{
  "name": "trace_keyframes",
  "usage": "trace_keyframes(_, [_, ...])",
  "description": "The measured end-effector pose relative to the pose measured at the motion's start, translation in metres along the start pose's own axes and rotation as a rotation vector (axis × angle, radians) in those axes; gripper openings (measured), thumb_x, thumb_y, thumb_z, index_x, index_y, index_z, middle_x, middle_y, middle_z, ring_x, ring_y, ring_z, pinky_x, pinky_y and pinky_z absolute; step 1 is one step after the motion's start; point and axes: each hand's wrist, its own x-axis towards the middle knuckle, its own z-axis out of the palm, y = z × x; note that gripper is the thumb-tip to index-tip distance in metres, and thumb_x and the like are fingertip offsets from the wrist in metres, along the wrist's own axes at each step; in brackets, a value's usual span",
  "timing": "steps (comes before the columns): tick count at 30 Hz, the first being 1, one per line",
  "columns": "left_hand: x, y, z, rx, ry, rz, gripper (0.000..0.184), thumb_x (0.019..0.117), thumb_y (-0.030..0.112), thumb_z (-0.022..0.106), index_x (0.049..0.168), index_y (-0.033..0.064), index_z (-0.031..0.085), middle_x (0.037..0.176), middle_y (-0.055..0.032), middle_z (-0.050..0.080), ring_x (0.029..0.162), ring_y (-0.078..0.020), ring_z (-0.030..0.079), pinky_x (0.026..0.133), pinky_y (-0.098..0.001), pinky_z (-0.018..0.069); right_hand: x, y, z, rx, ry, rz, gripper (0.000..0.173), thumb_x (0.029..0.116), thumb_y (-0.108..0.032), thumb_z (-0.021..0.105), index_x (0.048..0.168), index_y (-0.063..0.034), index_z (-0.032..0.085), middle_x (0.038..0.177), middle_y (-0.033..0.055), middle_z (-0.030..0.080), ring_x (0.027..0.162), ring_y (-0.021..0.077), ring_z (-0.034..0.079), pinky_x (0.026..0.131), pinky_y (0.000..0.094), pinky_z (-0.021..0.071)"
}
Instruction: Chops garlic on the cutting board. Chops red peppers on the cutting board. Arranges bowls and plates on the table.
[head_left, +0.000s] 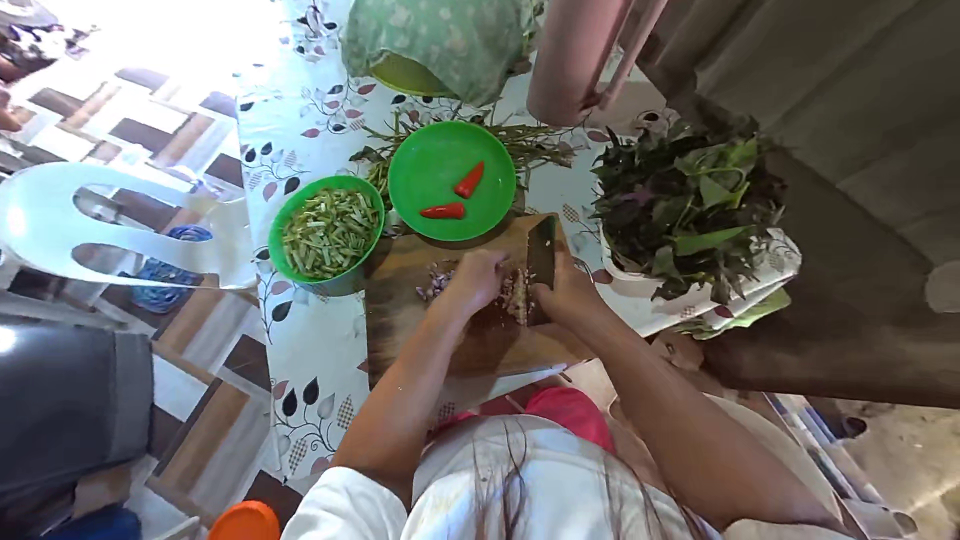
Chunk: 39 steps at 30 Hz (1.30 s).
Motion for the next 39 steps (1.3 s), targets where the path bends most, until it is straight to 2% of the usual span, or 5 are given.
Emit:
trace_keyframes(11, [-0.012,-0.006,0.042,0.211,-0.064,0.074,0.077,0.0832,0.021,0.087,0.147,0.0001,0.051,0.148,-0.0223,0.050,0.136,-0.0423,0.048,0.109,-0.0517,0.0461,0.011,0.009,-0.036,-0.265,-0.020,-0.125,0.054,0.1015,-0.006,0.052,0.154,-0.0081,0.043,0.115,0.0302,0.068,0.109,0.0503,0.066,0.090,0.0705,0.0495])
trace_keyframes(17, [-0.015,-0.002,0.051,0.129,-0.010,0.007,0.066,0.0888,0.012,0.081,0.145,-0.0049,0.051,0.145,-0.0267,0.049,0.133,-0.0430,0.051,0.109,-0.0486,0.0470,-0.008,0.007,-0.006,-0.365,-0.030,-0.054,0.061,0.1058,-0.009,0.047,0.162,-0.0081,0.024,0.106,0.0290,0.069,0.101,0.0483,0.069,0.086,0.0632,0.0538])
trace_keyframes(25, [-0.004,0.006,0.039,0.017,-0.073,-0.024,0.057,0.0920,0.020,0.078,0.139,-0.0029,0.057,0.143,-0.0259,0.051,0.132,-0.0399,0.053,0.110,-0.0486,0.0459,0.040,-0.007,-0.073,-0.471,-0.210,-0.306,0.050,0.1004,0.000,0.057,0.150,-0.0059,0.049,0.123,0.0284,0.066,0.117,0.0477,0.063,0.098,0.0677,0.0468])
trace_keyframes(31, [0.027,0.019,0.071,0.218,0.110,0.186,0.051,0.0920,0.041,0.076,0.121,-0.0001,0.070,0.135,-0.0211,0.061,0.132,-0.0403,0.052,0.106,-0.0562,0.0431,0.045,0.034,-0.060,-0.449,-0.112,-0.353,0.058,0.0978,0.001,0.058,0.153,-0.0120,0.045,0.103,0.0299,0.070,0.099,0.0522,0.068,0.084,0.0715,0.0500])
trace_keyframes(39, [0.032,0.010,0.070,0.129,0.100,0.185,0.020,0.0998,0.013,0.063,0.106,-0.0023,0.075,0.124,-0.0193,0.067,0.125,-0.0371,0.059,0.108,-0.0516,0.0446,0.029,0.034,-0.040,-0.306,-0.097,-0.249,0.055,0.0988,-0.002,0.057,0.151,-0.0033,0.040,0.108,0.0291,0.069,0.102,0.0487,0.069,0.087,0.0670,0.0521])
